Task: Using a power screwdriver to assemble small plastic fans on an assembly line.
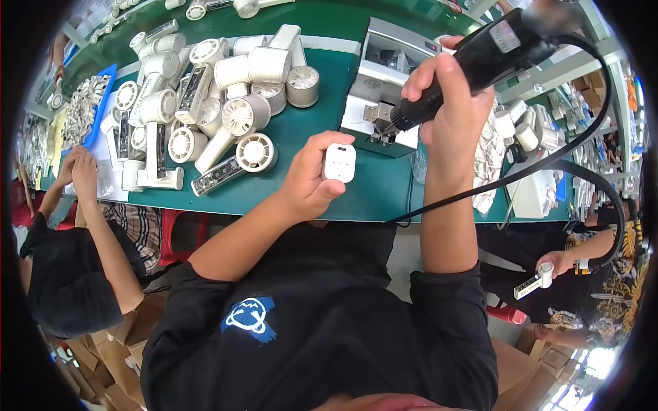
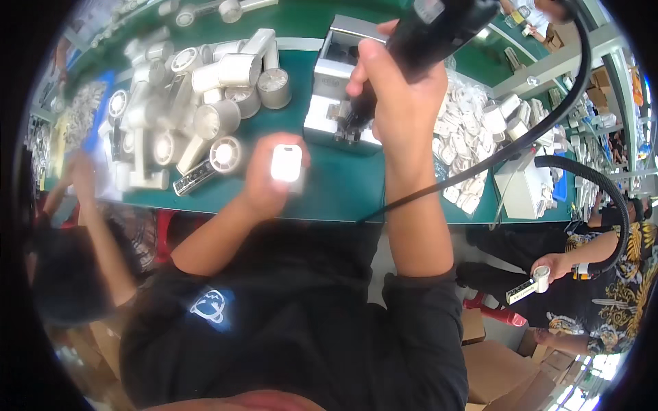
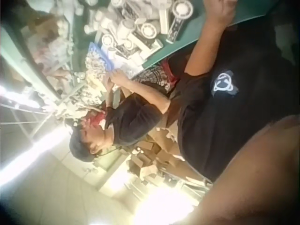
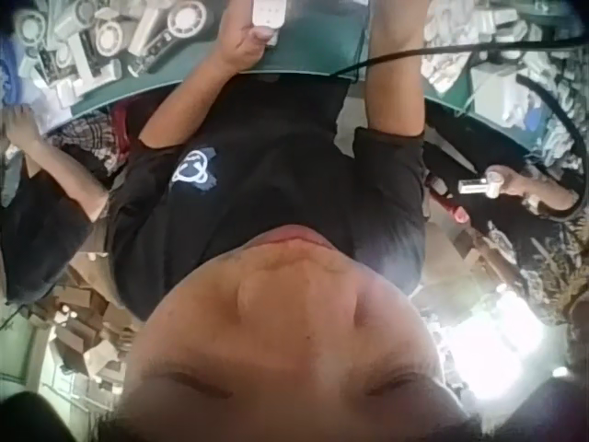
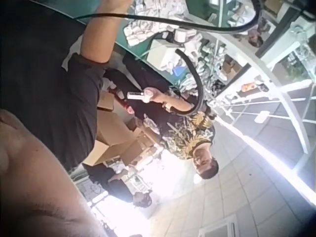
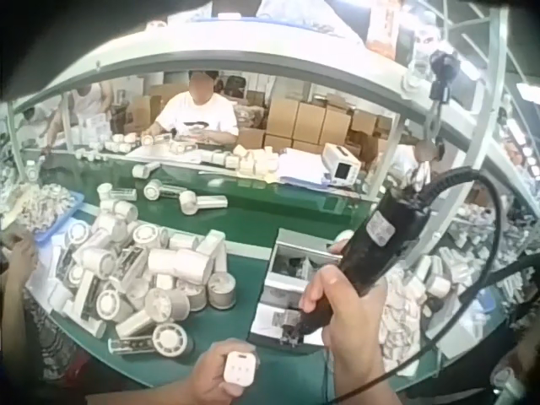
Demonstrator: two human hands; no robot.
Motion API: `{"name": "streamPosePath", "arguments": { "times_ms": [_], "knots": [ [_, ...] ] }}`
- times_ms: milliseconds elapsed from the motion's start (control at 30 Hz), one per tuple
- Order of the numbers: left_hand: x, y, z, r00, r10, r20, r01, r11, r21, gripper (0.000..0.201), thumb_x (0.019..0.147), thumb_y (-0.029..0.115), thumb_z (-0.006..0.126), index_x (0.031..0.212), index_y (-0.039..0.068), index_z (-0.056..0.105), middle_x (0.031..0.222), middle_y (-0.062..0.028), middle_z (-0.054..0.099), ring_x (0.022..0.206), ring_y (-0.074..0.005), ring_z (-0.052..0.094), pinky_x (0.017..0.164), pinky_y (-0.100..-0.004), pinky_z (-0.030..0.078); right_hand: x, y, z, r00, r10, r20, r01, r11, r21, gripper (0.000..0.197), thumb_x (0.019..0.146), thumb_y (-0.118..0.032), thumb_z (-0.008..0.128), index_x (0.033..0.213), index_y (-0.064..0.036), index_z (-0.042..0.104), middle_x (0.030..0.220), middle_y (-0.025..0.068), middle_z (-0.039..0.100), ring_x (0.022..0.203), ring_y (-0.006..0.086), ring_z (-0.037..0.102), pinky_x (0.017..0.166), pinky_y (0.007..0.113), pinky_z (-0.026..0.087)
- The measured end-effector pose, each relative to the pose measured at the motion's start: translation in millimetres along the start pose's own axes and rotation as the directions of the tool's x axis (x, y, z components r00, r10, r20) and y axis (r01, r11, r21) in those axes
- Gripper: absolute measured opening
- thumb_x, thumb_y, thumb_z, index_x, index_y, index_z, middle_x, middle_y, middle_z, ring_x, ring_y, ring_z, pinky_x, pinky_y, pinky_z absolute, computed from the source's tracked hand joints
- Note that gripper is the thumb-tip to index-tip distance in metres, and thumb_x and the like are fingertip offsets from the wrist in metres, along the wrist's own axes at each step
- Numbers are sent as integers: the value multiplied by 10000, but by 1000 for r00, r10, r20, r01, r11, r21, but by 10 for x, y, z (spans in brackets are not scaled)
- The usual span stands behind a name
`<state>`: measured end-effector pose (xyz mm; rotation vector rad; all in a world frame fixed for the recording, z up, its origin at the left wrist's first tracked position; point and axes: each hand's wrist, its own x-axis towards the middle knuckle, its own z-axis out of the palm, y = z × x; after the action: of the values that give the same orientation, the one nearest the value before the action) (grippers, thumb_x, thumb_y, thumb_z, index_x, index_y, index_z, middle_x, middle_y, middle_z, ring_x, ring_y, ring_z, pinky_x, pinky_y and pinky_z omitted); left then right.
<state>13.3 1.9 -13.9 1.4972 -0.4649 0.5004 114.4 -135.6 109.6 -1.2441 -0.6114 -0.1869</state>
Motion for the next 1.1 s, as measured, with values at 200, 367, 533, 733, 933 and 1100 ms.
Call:
{"name": "streamPosePath", "arguments": {
  "times_ms": [200,367,533,733,933,1100],
  "knots": [
    [-65,31,-27,998,49,-27,-48,998,34,599,818,474,556,1176,19,402,852,-55,485,725,-135,465,634,-258,394,-149,122,-28,999,49,17,-49,998,29,247,806,-59,523,1012,18,409,611,95,487,517,180,492,512,324,442],
    [-35,161,-22,996,51,67,-67,964,256,507,789,335,605,1153,27,432,939,-132,532,790,-279,535,692,-323,431,-297,-20,-2,992,127,25,-128,991,49,255,821,-94,508,1035,-6,402,598,79,463,505,175,473,503,322,420],
    [136,207,46,991,20,133,-58,955,290,498,771,303,622,1151,39,438,951,-141,538,805,-306,543,690,-340,440,-297,-592,81,963,-160,216,68,922,382,465,866,-334,467,1198,-26,363,669,57,467,525,168,465,530,341,409],
    [171,126,53,989,56,136,-93,953,287,502,755,281,642,1152,48,441,951,-146,543,818,-322,543,691,-357,442,-269,-532,200,958,-117,263,16,933,358,457,869,-345,468,1200,-46,364,685,60,469,536,172,464,555,344,412],
    [201,127,68,987,59,150,-110,927,359,555,749,343,650,1160,41,431,952,-148,546,827,-330,544,691,-374,441,-203,-454,159,956,-80,283,-57,895,443,388,866,-323,478,1132,-58,378,690,55,465,545,163,467,556,328,409],
    [206,171,88,995,-25,98,-12,932,362,602,746,402,646,1167,35,422,971,-151,545,832,-330,545,696,-381,441,-173,-484,193,954,-51,294,-58,935,350,403,852,-319,505,1132,-63,372,674,46,458,531,160,464,549,322,408]
  ]
}}
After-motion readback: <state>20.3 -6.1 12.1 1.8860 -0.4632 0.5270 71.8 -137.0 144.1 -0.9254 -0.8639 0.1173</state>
